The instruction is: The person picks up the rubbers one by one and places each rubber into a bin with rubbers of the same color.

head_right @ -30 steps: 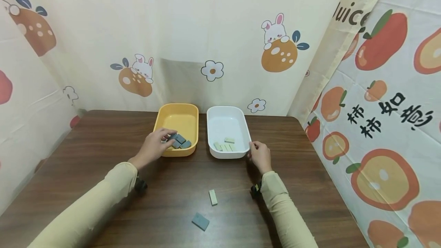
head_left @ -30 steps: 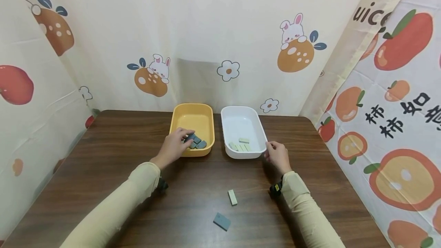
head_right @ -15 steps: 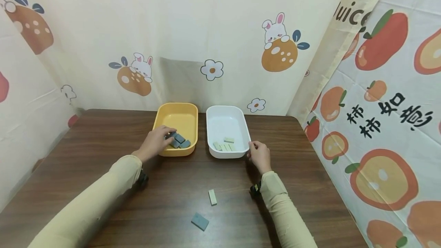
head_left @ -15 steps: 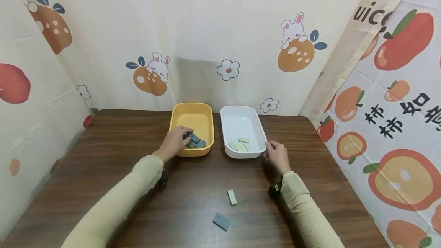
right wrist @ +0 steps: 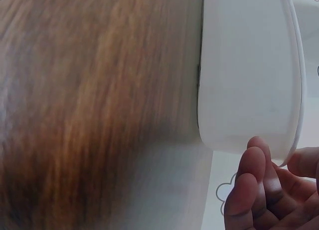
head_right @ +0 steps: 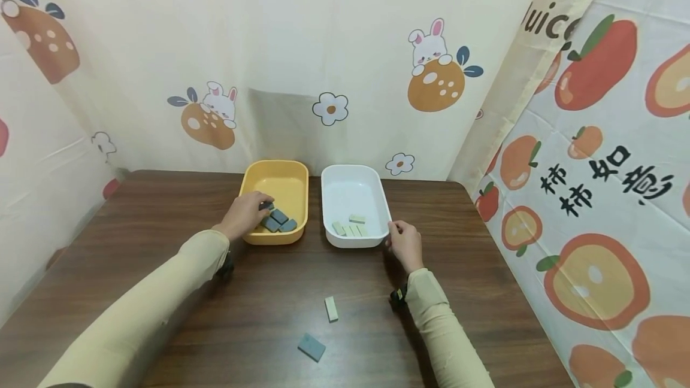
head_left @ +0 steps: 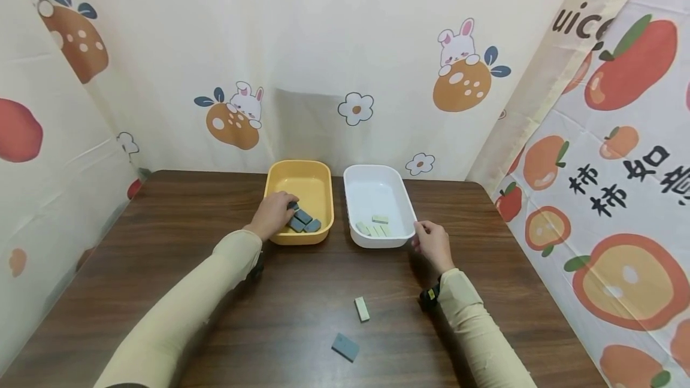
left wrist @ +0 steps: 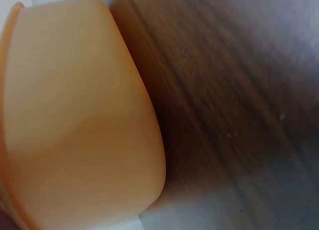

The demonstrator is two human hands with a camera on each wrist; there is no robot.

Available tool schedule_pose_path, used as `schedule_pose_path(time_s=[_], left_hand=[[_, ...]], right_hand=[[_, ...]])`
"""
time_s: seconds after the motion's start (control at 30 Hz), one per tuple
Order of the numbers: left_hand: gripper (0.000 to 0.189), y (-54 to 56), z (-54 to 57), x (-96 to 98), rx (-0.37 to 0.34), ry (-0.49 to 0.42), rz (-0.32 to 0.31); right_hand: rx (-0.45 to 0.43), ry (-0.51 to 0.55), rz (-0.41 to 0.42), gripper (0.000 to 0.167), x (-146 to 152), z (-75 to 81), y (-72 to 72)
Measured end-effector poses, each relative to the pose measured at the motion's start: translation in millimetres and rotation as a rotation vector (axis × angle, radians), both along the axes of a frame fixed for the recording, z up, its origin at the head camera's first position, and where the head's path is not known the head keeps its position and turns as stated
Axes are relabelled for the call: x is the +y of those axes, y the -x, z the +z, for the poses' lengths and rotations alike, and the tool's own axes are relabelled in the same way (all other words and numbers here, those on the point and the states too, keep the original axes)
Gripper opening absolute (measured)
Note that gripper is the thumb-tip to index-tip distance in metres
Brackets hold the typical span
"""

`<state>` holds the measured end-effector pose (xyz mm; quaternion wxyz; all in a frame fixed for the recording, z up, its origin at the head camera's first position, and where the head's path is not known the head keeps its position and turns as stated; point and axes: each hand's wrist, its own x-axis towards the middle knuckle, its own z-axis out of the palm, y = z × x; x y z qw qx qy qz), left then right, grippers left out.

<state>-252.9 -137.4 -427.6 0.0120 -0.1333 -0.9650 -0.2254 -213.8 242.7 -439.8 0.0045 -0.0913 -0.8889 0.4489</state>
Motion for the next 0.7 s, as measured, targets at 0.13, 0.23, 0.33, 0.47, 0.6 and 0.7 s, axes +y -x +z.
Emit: schedule_pose_path(time_s=[0.13, 0.23, 0.33, 0.47, 0.6, 0.7], left_hand=[[0.030, 7.2, -1.4, -0.2, -0.016, 0.014, 0.003], [0.031, 12.4, -2.4, -0.7, -0.023, 0.033, 0.002], [0.031, 17.4, -3.1, 0.4, -0.040, 0.054, -0.004], [0.031, 23.3, -4.5, 4.2, -0.058, 0.080, -0.017], [0.029, 28.4, -7.6, 7.6, -0.051, 0.105, -0.014], [0.028, 30.9, -10.0, 8.4, -0.054, 0.120, -0.008]], right_hand=[[-0.009, 0.006, -0.001, 0.038, 1, 0.6, -0.3], [-0.010, 0.002, -0.003, 0.037, 0, 1.6, -0.4], [-0.010, -0.007, 0.001, 0.038, 1, 3.0, -0.7], [-0.006, -0.017, -0.005, 0.037, 2, 3.3, -1.9], [-0.003, -0.010, -0.012, 0.037, 1, 1.8, -2.9], [-0.014, -0.002, -0.004, 0.038, 1, 0.9, -3.1]])
